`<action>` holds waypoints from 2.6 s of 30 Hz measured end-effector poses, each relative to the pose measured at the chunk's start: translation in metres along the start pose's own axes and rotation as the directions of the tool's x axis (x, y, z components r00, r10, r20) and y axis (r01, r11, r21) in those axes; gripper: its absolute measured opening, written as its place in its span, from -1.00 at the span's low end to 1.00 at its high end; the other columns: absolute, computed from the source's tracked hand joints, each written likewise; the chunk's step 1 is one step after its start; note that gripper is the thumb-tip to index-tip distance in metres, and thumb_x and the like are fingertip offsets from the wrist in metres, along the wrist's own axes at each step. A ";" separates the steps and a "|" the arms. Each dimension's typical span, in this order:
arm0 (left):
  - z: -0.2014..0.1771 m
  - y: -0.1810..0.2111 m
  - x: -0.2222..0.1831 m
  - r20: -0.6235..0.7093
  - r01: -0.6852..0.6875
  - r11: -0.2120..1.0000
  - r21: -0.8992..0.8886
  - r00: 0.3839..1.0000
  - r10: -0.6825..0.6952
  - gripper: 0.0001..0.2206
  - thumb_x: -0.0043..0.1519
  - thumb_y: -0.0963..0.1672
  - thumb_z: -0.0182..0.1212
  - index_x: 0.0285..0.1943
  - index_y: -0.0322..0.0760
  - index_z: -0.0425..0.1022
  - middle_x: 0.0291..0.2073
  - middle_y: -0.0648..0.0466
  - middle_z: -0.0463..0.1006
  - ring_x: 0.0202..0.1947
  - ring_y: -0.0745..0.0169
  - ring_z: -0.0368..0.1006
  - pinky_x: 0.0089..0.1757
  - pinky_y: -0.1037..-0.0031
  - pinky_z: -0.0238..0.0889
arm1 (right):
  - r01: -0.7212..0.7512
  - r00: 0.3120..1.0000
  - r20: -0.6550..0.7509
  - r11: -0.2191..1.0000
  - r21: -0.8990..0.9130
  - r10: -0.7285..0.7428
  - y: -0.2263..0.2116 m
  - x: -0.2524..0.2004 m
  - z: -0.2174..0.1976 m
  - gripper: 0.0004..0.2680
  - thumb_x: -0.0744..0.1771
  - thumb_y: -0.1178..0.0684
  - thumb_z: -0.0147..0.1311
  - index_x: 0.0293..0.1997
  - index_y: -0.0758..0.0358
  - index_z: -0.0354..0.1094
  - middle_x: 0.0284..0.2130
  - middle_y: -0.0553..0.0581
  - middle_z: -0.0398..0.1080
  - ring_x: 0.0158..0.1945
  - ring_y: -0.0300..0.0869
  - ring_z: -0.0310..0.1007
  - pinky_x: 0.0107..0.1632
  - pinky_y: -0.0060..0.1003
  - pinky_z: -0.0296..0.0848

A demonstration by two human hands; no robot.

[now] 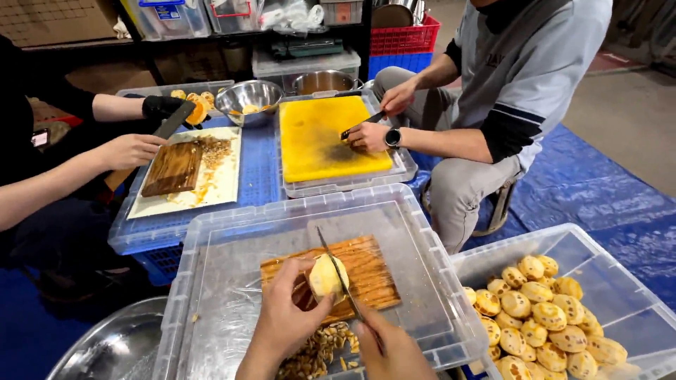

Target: People are slicing oranges and removing seeds/pulp on cutting boards in a food production setting.

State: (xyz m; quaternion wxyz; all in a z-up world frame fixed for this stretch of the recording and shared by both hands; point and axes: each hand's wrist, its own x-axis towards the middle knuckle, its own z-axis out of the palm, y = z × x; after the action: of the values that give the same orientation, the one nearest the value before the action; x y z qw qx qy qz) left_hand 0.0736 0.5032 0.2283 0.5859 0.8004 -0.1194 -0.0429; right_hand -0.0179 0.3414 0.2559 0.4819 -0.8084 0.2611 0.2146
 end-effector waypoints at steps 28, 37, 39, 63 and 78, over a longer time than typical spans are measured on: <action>0.022 0.011 0.000 -0.208 0.231 0.957 -0.178 0.941 -0.266 -0.55 0.02 -0.33 0.39 0.11 -0.46 0.43 0.15 -0.15 0.58 0.01 -0.03 0.55 0.03 0.29 0.41 | 0.222 0.947 0.195 0.959 0.174 -0.255 0.009 -0.017 -0.015 -0.58 0.39 -0.22 -0.26 0.46 -0.15 0.10 0.36 -0.08 0.24 0.39 -0.24 0.24 0.43 -0.39 0.11; 0.014 -0.036 0.017 -0.218 0.046 0.991 -0.127 0.973 -0.073 -0.50 -0.03 -0.28 0.39 0.16 -0.40 0.46 0.06 -0.14 0.60 -0.10 0.05 0.61 -0.07 0.32 0.52 | 0.640 0.720 -0.054 0.631 0.439 -0.692 0.055 0.021 0.014 -0.68 0.41 0.07 -0.08 0.37 0.17 0.23 0.30 0.07 0.33 0.36 -0.28 0.26 0.46 -0.31 0.09; 0.009 -0.028 0.017 -0.102 0.050 0.994 -0.097 0.993 -0.060 -0.52 -0.04 -0.22 0.48 0.11 -0.29 0.50 -0.05 -0.03 0.68 -0.22 0.17 0.68 -0.17 0.45 0.59 | 0.216 0.957 0.056 0.828 0.517 -0.285 0.064 0.025 0.013 -0.61 0.36 -0.26 -0.06 0.23 0.06 0.48 -0.54 -0.06 0.40 -0.60 -0.39 0.29 -0.55 -0.50 0.23; -0.015 0.014 0.005 0.004 0.226 0.968 -0.106 0.974 -0.227 -0.46 0.01 -0.13 0.50 0.25 -0.15 0.55 0.11 0.13 0.65 0.02 0.27 0.70 0.05 0.52 0.64 | -0.084 0.981 -0.157 0.982 0.168 0.111 0.016 -0.011 0.017 -0.61 0.33 -0.25 0.03 0.35 -0.50 0.43 -0.42 -0.05 0.62 -0.32 -0.32 0.63 -0.14 -0.51 0.49; -0.011 0.000 0.006 -0.023 0.104 0.992 -0.073 0.994 -0.106 -0.48 -0.02 -0.14 0.52 0.19 -0.19 0.59 0.10 0.11 0.66 0.02 0.25 0.69 0.07 0.50 0.62 | -0.046 0.994 -0.102 0.995 -0.083 0.038 0.014 -0.008 0.018 -0.62 0.38 -0.26 -0.13 0.41 -0.58 0.23 -0.33 -0.17 0.60 -0.22 -0.46 0.58 -0.07 -0.55 0.42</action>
State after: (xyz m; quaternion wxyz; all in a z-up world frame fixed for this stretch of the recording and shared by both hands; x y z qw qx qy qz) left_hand 0.0821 0.5125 0.2319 0.6129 0.7844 -0.0677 -0.0674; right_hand -0.0341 0.3537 0.2433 0.4287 -0.8323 0.2926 0.1946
